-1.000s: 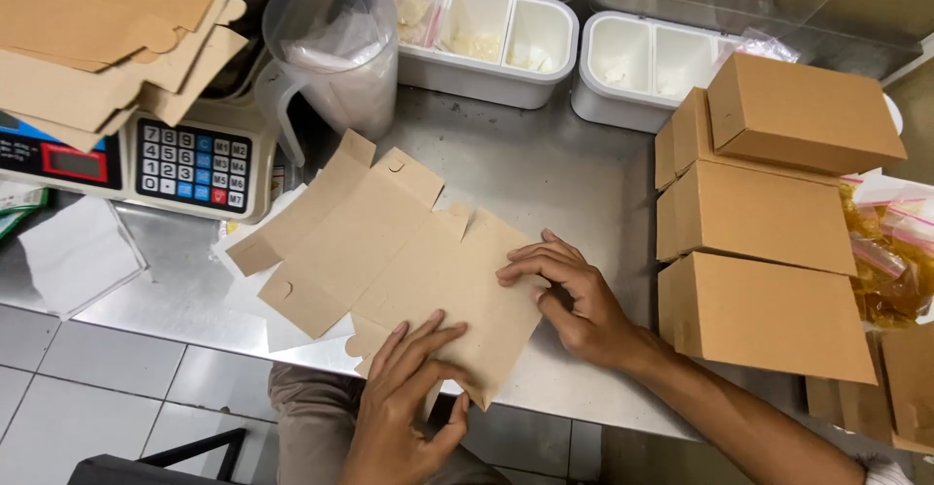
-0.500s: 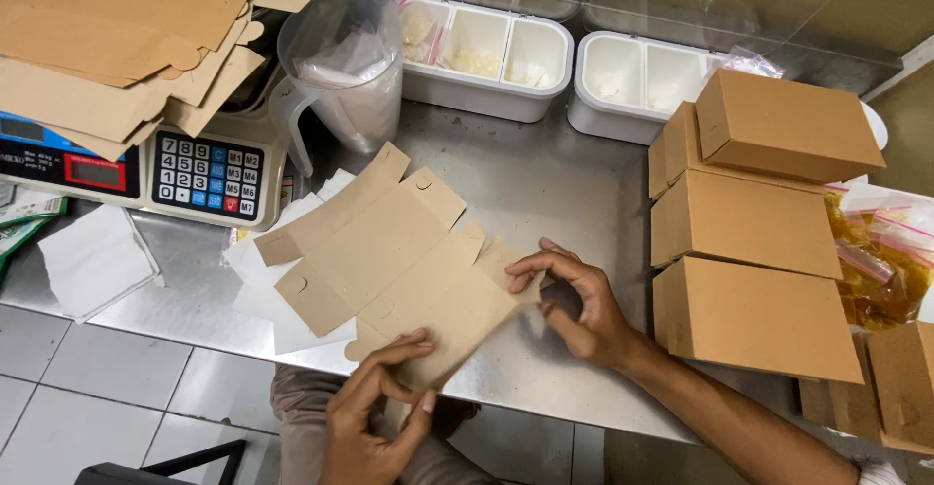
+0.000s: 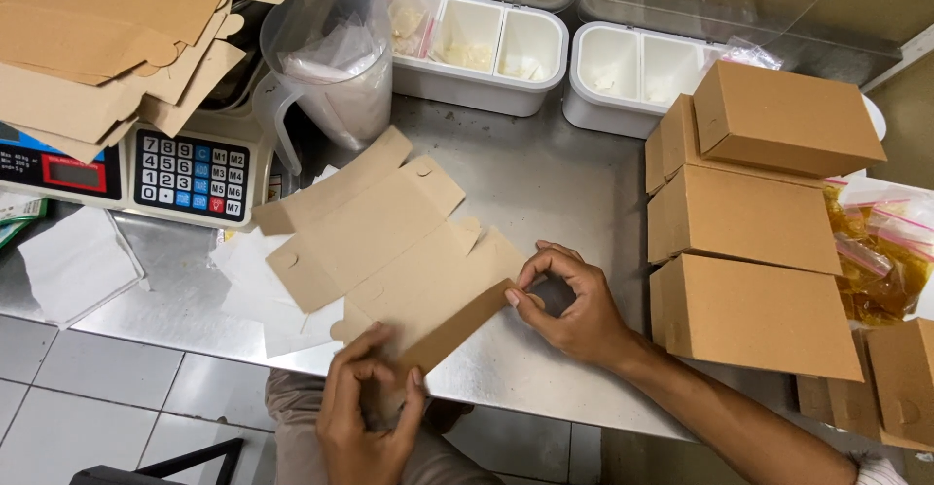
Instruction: The person folds a flat cardboard sheet into a small box, then places a white paper liner inside and adds a small item from a nearby container. The workspace includes stacks of flat and assembled boxes, a digital scale, and food containers.
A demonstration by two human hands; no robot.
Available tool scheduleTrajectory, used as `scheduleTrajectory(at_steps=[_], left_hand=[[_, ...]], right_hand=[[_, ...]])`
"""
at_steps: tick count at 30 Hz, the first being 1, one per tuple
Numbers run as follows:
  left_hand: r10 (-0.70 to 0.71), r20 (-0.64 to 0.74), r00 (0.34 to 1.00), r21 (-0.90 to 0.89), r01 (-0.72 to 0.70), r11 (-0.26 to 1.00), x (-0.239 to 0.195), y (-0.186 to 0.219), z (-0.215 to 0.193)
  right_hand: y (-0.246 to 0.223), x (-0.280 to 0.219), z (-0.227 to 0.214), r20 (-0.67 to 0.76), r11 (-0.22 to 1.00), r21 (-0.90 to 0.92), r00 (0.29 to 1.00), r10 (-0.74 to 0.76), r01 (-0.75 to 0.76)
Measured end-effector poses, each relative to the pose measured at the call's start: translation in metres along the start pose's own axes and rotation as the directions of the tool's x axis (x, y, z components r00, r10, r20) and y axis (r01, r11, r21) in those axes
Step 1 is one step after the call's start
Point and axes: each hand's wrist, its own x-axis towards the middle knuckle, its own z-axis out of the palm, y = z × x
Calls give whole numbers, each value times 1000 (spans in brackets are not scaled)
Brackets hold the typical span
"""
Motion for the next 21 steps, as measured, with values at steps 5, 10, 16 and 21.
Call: scheduleTrajectory(at_steps=[5,10,16,21], left_hand=[[206,-91,974,367,-159,917,-16,-3,17],[383,-35,923,575,-295,763,-20,25,39],[333,264,905,576,-425,698,-27,20,53],[220,370,903,453,-382,805,-30,10,61]], right_hand=[[2,-5,2,10,996,-64,998,-67,68],[-5,-5,-1,25,980,-128,988,-150,152],[-14,-2,-5,115,981,-114,982,-146,160],[-16,2,-10,206,994,-51,975,-87,99]])
